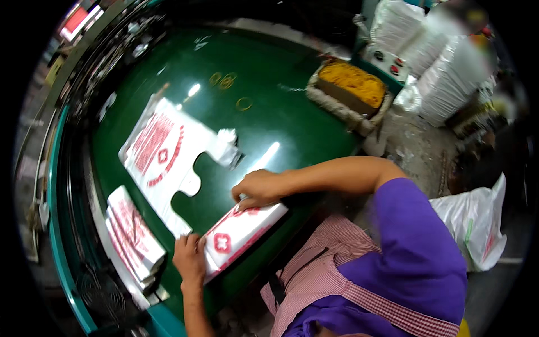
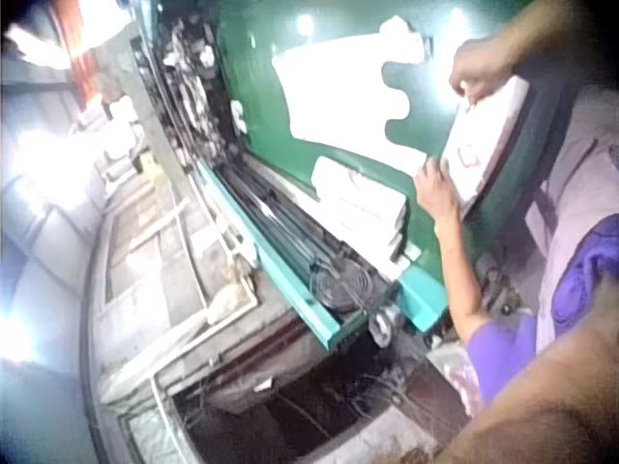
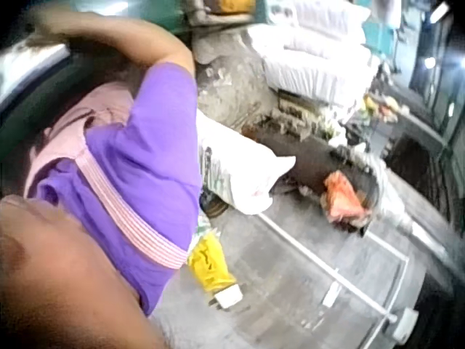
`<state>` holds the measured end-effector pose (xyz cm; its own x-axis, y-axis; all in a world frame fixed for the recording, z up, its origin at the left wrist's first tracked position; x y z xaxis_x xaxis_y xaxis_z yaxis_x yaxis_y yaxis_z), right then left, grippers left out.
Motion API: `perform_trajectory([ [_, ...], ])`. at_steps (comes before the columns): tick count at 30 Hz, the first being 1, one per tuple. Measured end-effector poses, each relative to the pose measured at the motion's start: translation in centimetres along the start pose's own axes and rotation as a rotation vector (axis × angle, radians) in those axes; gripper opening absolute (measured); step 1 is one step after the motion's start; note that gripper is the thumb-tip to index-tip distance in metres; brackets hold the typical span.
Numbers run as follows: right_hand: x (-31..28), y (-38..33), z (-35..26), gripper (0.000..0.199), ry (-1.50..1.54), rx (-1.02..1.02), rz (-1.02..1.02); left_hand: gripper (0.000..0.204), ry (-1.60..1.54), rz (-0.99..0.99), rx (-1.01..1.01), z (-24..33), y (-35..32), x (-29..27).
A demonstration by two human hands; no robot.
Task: The person folds white plastic bags with red text on a green table, stacks them, and secures the stack with a rubber band. They also sit on the floor to handle loose plastic bags and rubber bands.
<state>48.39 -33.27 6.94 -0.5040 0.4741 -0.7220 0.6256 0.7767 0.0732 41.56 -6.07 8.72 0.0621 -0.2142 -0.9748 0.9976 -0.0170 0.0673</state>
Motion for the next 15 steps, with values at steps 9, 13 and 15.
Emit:
perform_trajectory([
  [9,-8.6,4.0,11.5,0.028,-0.362,0.225,0.545,0.049,-0.439,-0.637,-0.099,4.0,-0.6,-0.3],
  [13,-9.8,4.1,14.8,0.019,-0.394,0.438,0.35,0.03,-0.732,-0.454,-0.12,2.8,-5.9,0.4],
  [15,-10.3,4.4,12.7,0.02,-0.206,0.335,0.566,0.029,-0.977,-0.366,-0.271,3.0,-7.8,-0.4],
])
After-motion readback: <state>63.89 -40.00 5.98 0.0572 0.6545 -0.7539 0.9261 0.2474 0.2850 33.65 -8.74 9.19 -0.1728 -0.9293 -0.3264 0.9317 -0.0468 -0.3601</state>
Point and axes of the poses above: each hand's wrist, its own y-axis towards the middle knuckle, its own x-axis out of the palm, z = x × y, the point moved 1 cm from there along y, towards the middle knuckle, and after that the axes turned 13 degrees about -x, right-handed, at the moved point
